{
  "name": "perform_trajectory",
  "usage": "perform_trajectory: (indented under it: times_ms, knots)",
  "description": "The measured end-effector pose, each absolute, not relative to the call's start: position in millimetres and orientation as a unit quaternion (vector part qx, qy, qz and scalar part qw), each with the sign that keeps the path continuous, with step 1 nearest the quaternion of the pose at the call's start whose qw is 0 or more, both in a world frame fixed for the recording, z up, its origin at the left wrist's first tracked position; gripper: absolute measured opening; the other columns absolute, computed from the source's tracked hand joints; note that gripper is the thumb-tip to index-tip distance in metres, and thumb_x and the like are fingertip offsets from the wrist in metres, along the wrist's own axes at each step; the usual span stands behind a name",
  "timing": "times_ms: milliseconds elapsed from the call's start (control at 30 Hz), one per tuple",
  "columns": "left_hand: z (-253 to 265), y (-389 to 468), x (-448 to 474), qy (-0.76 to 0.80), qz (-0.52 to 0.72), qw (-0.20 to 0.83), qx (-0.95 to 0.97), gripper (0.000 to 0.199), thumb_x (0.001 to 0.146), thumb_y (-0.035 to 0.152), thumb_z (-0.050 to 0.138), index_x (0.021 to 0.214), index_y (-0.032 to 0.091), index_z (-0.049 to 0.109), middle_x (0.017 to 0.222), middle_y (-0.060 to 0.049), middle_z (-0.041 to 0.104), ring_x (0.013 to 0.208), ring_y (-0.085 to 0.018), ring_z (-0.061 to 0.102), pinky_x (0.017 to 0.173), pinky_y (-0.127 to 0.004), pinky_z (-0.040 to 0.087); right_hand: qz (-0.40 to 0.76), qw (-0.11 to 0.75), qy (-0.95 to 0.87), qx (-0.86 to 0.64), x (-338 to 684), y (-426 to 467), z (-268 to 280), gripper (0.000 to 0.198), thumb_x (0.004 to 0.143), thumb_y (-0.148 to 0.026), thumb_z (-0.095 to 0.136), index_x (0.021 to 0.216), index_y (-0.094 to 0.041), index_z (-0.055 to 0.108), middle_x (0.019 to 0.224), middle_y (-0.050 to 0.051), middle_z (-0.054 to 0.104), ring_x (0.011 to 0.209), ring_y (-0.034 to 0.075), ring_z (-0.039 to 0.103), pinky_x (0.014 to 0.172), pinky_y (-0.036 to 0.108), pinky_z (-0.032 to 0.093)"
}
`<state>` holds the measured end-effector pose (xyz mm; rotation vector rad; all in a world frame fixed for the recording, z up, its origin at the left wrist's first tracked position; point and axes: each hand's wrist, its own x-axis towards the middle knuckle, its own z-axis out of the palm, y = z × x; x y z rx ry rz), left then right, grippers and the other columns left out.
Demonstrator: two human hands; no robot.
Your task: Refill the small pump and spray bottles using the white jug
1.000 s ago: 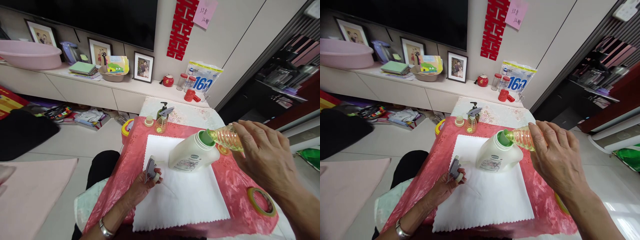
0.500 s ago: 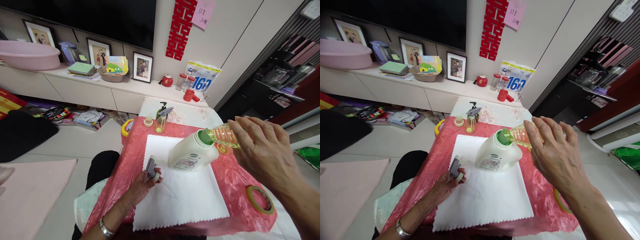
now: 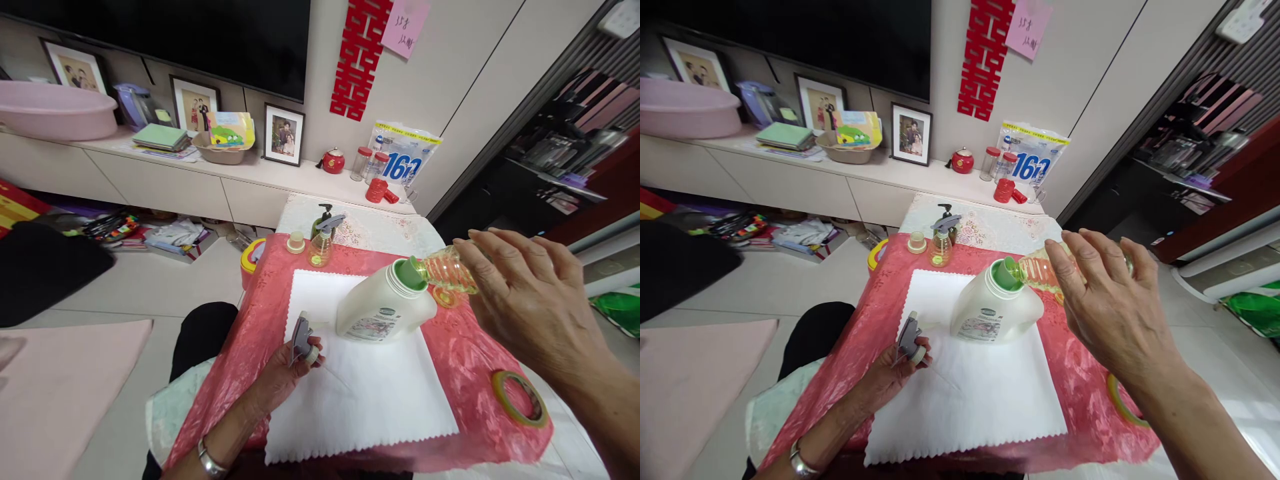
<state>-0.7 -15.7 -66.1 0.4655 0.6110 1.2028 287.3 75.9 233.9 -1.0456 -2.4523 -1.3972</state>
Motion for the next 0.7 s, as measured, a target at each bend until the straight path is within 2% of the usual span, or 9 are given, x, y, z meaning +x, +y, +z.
perform_trajectory:
  times_ms: [400,700]
  knots:
    - [-68.5,-15.7,-0.8,0.284,0.548,0.754,0.224,0.048,0.062,0.036,0.096,0.105,0.024,0.078,0.103,-0.004,0.074,0.09,-0.017,0.072,0.09,-0.032,0.05,-0.452,0.052,-0.818,-0.351,284.2,75.2,236.1,0.038,0.098,-0.015,0.048,0.136,-0.013,0.053,0.138,0.014,0.054,0.129,0.033,0.051,0.108,0.055,0.04]
    - [-66.4,-16.3,-0.9,0.281,0.551,0.751,0.229,0.047,0.063,0.037,0.096,0.104,0.024,0.078,0.102,-0.003,0.074,0.089,-0.016,0.072,0.09,-0.032,0.05,-0.438,0.041,-0.818,-0.37,281.9,73.6,236.5,0.041,0.098,-0.013,0.047,0.138,-0.015,0.051,0.143,0.014,0.051,0.136,0.032,0.045,0.114,0.056,0.033]
